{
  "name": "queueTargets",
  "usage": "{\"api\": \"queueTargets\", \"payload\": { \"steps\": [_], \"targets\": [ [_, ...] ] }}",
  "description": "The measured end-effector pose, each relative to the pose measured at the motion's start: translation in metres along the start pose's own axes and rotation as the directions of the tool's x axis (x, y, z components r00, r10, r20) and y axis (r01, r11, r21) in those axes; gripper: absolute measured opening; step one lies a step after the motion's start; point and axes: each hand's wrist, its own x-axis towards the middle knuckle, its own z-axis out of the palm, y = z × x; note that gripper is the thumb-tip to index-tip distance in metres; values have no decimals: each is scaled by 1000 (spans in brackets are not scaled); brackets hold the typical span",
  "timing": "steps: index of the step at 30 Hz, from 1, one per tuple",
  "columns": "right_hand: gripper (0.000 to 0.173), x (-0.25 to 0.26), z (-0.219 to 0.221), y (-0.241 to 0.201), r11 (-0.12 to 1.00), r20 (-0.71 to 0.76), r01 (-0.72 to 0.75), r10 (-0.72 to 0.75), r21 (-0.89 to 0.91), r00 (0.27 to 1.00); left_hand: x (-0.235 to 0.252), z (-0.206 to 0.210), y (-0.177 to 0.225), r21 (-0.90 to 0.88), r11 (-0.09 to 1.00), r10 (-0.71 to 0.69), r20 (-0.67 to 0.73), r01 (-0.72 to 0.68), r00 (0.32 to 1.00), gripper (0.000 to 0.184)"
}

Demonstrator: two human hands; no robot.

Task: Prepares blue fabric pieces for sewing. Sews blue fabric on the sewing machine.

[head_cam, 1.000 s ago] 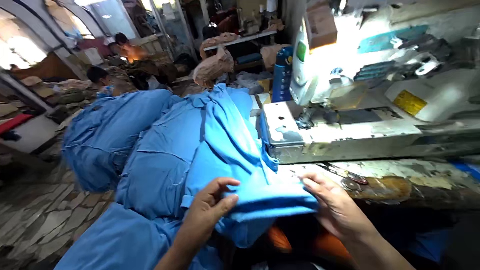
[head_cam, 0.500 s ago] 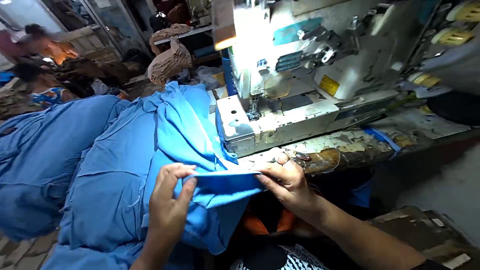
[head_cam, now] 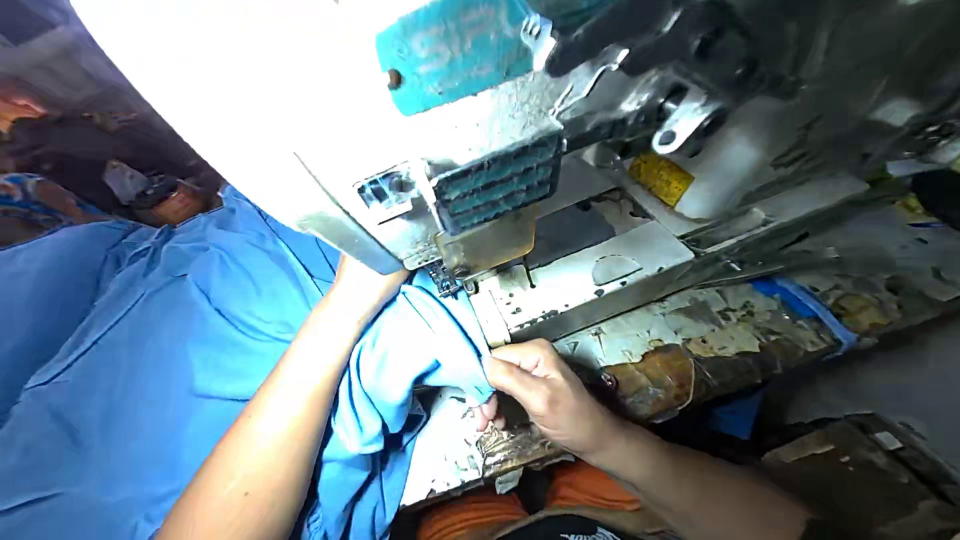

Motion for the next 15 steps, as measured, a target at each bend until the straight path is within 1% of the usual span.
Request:
{"api": "queueTargets", "payload": {
  "steps": [2,4,6,7,8,9,10,11,12,13,14,15],
  "targets": [
    [35,2,1,1,999,8,33,-33,-18,999,-3,8,-15,-17,1000,-12,22,12,1000,43],
    [35,1,2,3,999,-1,33,-33,-21,999,-4,4,-14,-42,997,-55,59,57,997,41],
    [36,1,4,3,1000,-19,4,-4,-17,1000,-1,0,-8,-103,992,-61,45,66,997,40],
    [36,2,5,3,1000,-29,-5,4,-13,1000,1,-2,-3,-127,990,-55,16,57,998,40],
    [36,3,7,3,1000,-39,-14,13,-13,999,4,-7,4,-131,989,-66,-1,65,998,42],
    [36,3,8,2,999,-46,-28,27,-27,999,7,-16,17,-112,988,-107,18,109,994,44],
    [35,1,7,1,997,-45,-36,33,-62,998,11,-30,36,-78,979,-182,68,187,981,44],
    [35,-2,5,1,994,-34,-15,11,-112,999,16,-49,60,-45,955,-283,171,294,944,43],
    [37,-9,2,2,985,-24,34,-38,-170,999,19,-62,74,11,941,-331,228,338,916,39],
    [40,-18,-3,4,968,-17,103,-110,-230,994,14,-70,80,53,952,-305,221,301,927,32],
    [41,-29,-9,6,945,-19,166,-178,-282,984,2,-76,81,57,978,-205,166,198,965,24],
    [40,-41,-16,8,922,-36,220,-244,-318,969,-14,-83,83,29,994,-106,109,103,988,18]
  ]
}}
